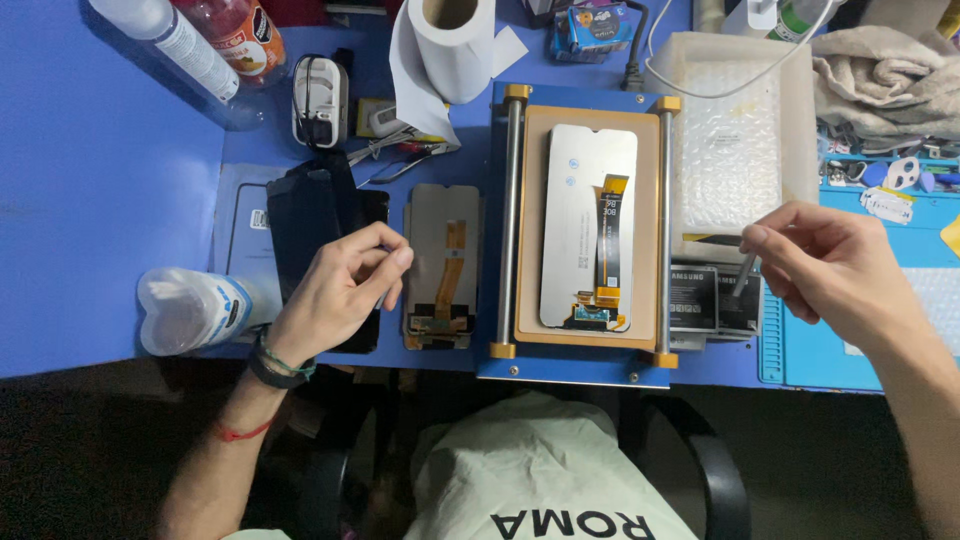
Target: The person uses a small metal tool to carefully scrape and clean the edges of a smartphone screen assembly held in a blue and gold fixture. The person repeatedly lifts and lowers the tool while working along the perimeter of the screen. The person then picks up a thin transparent film and positions it over the screen assembly.
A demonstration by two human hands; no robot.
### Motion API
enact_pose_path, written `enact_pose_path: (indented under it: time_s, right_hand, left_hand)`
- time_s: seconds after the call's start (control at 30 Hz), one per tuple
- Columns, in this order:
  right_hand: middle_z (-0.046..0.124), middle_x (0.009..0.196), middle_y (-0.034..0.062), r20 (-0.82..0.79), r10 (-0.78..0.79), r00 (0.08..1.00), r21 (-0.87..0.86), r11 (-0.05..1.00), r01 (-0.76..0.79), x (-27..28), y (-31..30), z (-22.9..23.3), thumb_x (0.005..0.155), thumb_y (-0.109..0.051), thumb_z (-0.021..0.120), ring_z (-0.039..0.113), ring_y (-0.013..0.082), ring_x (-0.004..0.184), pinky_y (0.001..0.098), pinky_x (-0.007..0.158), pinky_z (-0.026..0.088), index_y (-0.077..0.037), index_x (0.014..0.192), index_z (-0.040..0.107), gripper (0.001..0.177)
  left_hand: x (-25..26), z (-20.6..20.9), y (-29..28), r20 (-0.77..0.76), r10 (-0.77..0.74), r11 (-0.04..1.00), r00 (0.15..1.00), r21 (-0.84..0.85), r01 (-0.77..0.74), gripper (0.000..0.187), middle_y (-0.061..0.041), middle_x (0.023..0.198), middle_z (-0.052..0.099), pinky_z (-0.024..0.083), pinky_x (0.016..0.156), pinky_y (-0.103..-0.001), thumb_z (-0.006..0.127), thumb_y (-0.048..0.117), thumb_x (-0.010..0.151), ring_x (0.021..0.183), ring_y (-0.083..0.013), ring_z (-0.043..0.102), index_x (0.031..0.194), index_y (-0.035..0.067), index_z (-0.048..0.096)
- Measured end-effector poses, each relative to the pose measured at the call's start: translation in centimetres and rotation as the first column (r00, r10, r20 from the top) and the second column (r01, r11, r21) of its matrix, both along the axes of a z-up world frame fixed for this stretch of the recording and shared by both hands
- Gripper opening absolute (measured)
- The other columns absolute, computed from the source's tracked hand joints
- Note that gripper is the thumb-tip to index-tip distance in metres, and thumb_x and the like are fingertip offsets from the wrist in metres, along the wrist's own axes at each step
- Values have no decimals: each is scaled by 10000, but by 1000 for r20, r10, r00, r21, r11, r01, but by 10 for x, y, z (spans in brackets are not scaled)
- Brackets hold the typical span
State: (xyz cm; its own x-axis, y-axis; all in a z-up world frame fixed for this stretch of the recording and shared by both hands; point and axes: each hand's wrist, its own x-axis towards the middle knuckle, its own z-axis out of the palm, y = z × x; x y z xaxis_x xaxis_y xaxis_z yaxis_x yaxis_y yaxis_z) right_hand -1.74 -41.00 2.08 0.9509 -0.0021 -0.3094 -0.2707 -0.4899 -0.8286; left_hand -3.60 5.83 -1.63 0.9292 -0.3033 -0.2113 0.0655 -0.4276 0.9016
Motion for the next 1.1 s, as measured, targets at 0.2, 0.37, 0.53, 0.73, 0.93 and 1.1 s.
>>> enact_pose_path:
  time_s: [0.2,0.37,0.53,0.73,0.93,1.1]
  right_hand:
    - [456,499,75,-15,114,993,33,993,-113,10,25,2,1090,-226,671,341,142,339,272,312,206,-19,851,625,319]
    - [486,505,63,-58,164,985,4,986,-164,16,40,1,1100,-276,665,350,122,371,262,332,248,-43,869,656,327]
    - [502,491,87,-85,163,983,-36,985,-167,17,57,8,1098,-318,664,348,138,336,266,326,231,-38,883,682,353]
    - [447,463,57,-22,243,970,46,969,-242,19,62,12,1124,-281,611,328,115,342,262,314,210,-45,826,585,382]
    - [469,526,47,4,227,974,67,972,-226,19,58,2,1112,-266,640,332,96,404,247,340,225,-65,819,599,358]
    - [514,544,48,16,228,974,13,974,-228,14,55,2,1109,-260,641,387,110,398,245,349,279,-52,854,645,330]
  left_hand:
    - [-16,-16,26,17,99,995,995,-15,-98,215,-18,597,591,433,597,-239,589,262,1098,555,-74,499,964,96,619]
    - [-26,-9,43,-24,184,983,983,21,-184,192,-29,614,608,463,606,-236,616,236,1087,568,-76,534,978,80,640]
    - [-32,-7,56,-10,216,975,976,55,-215,199,-42,635,625,505,614,-234,628,227,1081,576,-91,576,979,58,654]
    - [-35,-6,58,0,252,967,968,45,-252,194,-33,622,616,455,604,-236,623,234,1085,576,-80,525,983,73,655]
    - [-41,1,54,45,247,967,968,54,-249,199,-17,588,639,402,549,-232,624,240,1076,525,-65,470,952,87,656]
    - [-40,4,51,52,248,968,967,27,-249,205,-26,583,653,437,568,-218,636,223,1069,532,-67,534,922,80,646]
